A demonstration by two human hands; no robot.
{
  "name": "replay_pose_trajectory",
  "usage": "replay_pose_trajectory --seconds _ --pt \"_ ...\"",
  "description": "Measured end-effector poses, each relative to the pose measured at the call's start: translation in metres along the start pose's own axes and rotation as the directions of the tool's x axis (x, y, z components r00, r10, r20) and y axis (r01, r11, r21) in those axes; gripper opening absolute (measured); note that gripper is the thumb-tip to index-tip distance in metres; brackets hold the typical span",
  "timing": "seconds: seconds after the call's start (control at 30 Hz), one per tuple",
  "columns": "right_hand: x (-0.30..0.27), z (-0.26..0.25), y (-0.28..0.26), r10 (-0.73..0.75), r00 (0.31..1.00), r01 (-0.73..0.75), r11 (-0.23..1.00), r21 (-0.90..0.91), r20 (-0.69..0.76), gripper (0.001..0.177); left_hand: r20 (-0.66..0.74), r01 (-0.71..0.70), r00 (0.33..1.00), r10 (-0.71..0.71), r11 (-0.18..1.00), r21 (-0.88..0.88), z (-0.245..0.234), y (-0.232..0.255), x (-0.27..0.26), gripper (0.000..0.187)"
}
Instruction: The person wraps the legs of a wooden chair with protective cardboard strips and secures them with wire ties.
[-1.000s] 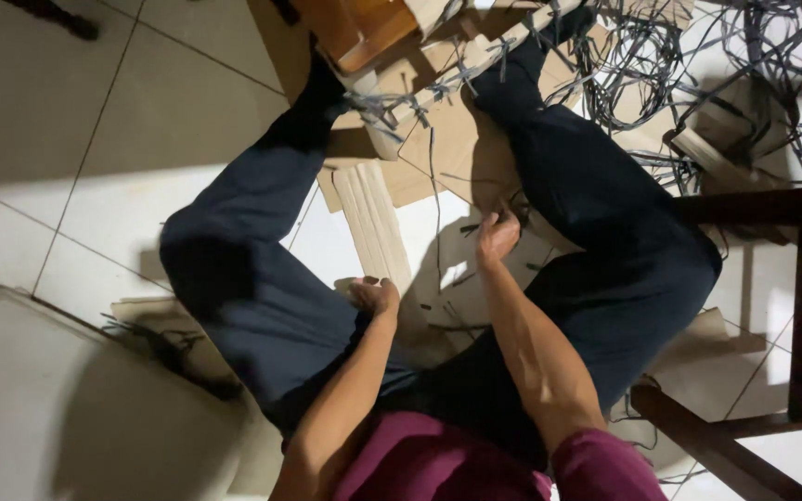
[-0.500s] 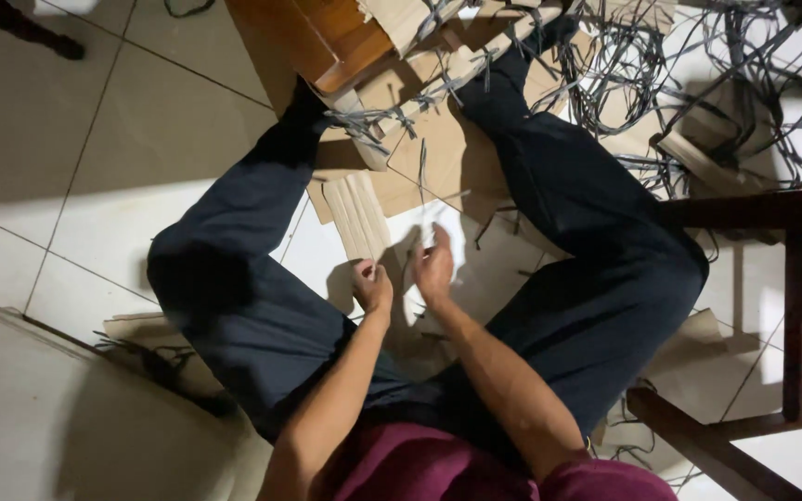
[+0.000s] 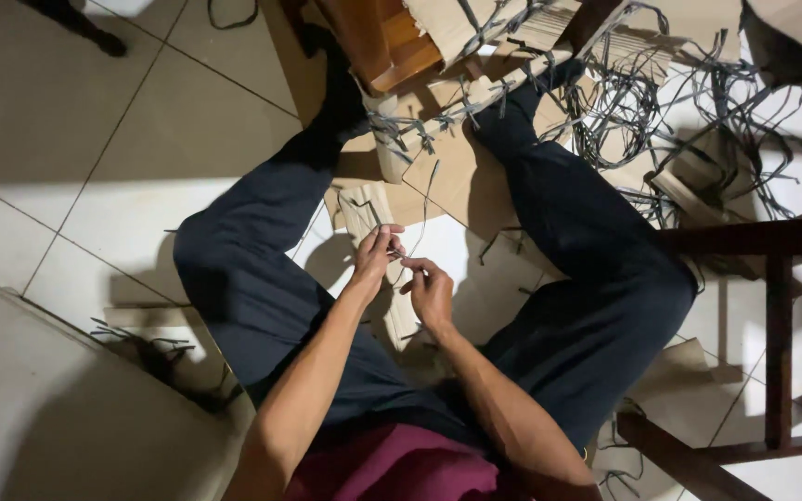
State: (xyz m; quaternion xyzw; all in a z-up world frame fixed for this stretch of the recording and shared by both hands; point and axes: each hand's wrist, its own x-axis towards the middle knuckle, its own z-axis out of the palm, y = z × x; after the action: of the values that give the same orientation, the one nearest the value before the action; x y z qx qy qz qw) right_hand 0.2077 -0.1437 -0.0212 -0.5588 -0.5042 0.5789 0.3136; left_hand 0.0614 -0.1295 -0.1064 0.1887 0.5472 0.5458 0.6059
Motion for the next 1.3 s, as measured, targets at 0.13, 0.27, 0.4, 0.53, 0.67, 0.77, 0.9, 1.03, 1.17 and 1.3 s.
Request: replay_pose_trajectory --seconds 0.13,0.27,0.4,0.53,0.67,0.77,0.9,1.03,1.17,1.3 --pt "0.011 -0.013 0.008 0.039 0.998 -0.040 0.999 -0.020 -0.052 0.029 -0.032 -0.011 0.999 0.008 0.997 -0.076 0.010 0.012 -0.007 0.033" --pt "0.035 -0.023 0.100 0.179 0.952 -0.142 0.976 0.163 -0.248 0.026 -0.204 -0.120 0.976 0.079 0.972 -0.201 -0.003 0.010 -0.005 0.032" --pt "0.093 -0.042 0.237 0.305 0.812 0.020 0.838 0.546 -0.498 0.022 -0.326 -0.160 0.937 0.125 0.984 -0.083 0.001 0.044 -0.036 0.036" --pt "0.081 -0.050 0.194 0.440 0.732 0.050 0.727 0.684 -0.521 0.018 -0.323 -0.094 0.938 0.122 0.990 0.102 0.014 0.041 -0.055 0.037" --pt "0.032 -0.043 0.122 0.370 0.875 -0.207 0.869 0.450 -0.313 0.021 -0.102 -0.180 0.970 0.222 0.931 0.317 0.014 -0.008 -0.061 0.040" --pt "0.029 -0.037 0.159 0.294 0.878 -0.300 0.953 0.043 -0.377 0.036 -0.005 -0.157 0.981 0.192 0.817 0.554 0.035 -0.006 -0.093 0.043" --pt "0.044 -0.027 0.192 0.131 0.958 -0.198 0.946 -0.258 -0.253 0.040 0.111 -0.133 0.991 0.076 0.648 0.750 0.039 -0.027 -0.108 0.037" --pt "0.020 -0.010 0.114 0.442 0.890 -0.455 0.836 0.306 0.115 0.042 0.183 -0.239 0.971 0.155 0.602 0.762 0.017 -0.073 -0.085 0.038" --pt "0.018 0.001 0.128 0.193 0.980 -0.194 0.926 0.325 0.036 0.037 0.098 -0.087 0.995 0.014 0.596 0.799 0.029 -0.055 -0.096 0.045" --pt "0.017 -0.001 0.117 0.303 0.950 -0.252 0.888 0.385 -0.079 0.037 0.139 -0.112 0.990 0.000 0.594 0.797 0.026 -0.065 -0.090 0.038"
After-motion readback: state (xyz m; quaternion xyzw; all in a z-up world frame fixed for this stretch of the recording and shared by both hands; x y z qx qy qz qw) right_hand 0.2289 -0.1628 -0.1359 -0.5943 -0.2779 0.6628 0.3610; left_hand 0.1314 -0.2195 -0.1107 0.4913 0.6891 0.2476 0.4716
